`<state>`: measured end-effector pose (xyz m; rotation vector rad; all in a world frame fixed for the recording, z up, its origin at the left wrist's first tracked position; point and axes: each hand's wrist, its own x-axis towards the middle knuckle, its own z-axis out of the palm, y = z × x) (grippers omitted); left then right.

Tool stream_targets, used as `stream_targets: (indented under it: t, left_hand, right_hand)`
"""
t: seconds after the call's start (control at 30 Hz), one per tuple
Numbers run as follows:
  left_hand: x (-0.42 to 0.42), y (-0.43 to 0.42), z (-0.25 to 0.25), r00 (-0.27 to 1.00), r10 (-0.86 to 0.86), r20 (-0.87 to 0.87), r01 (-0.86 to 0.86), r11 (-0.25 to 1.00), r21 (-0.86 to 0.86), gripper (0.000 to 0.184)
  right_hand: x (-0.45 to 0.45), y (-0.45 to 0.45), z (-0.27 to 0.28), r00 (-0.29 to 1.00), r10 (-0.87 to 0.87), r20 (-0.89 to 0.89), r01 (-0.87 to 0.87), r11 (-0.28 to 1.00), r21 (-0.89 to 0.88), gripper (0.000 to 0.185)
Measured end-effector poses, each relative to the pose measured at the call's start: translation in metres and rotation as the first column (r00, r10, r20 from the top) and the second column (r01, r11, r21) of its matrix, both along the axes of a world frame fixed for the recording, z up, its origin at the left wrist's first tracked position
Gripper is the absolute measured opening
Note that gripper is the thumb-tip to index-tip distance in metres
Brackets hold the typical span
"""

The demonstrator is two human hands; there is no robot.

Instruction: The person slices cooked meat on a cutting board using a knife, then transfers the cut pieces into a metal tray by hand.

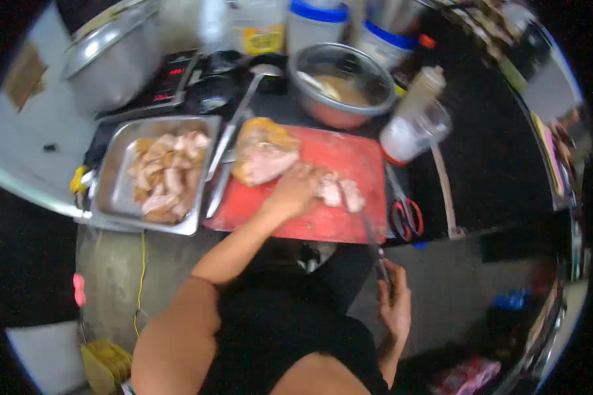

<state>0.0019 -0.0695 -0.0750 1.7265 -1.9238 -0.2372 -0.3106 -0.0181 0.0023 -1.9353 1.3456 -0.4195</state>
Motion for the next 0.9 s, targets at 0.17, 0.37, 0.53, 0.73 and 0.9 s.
stream_targets:
  t: [0.17,0.37,0.53,0.73,0.9]
  left_hand:
    - [0.000,-0.013,-0.009,0.992,0.089,0.087,-0.100,0.987,0.129,0.066]
    - [-0.006,-0.015,-0.001,0.999,0.022,0.034,-0.026,0.989,0.145,0.071]
    - [-0.015,-0.021,0.010,0.998,-0.045,0.040,0.036,0.978,0.207,0.074]
    - [-0.012,-0.034,0.002,0.995,-0.052,0.081,0.028,0.962,0.271,0.075]
    - [-0.010,-0.020,0.008,0.990,-0.028,-0.139,0.059,0.973,0.224,0.079]
  right_hand:
    - [-0.007,-0.012,-0.042,0.969,-0.002,0.247,0.030,0.994,-0.109,0.033]
    - [0.000,-0.020,-0.052,0.990,0.021,0.138,0.003,0.985,-0.172,0.036]
    - [0.018,-0.026,-0.043,0.995,-0.059,0.085,0.066,0.995,-0.080,0.036]
    - [0.011,-0.043,-0.071,0.945,-0.006,0.328,-0.034,0.993,0.115,0.033]
    - [0.025,-0.032,-0.063,0.904,-0.126,0.409,-0.030,0.934,0.355,0.030]
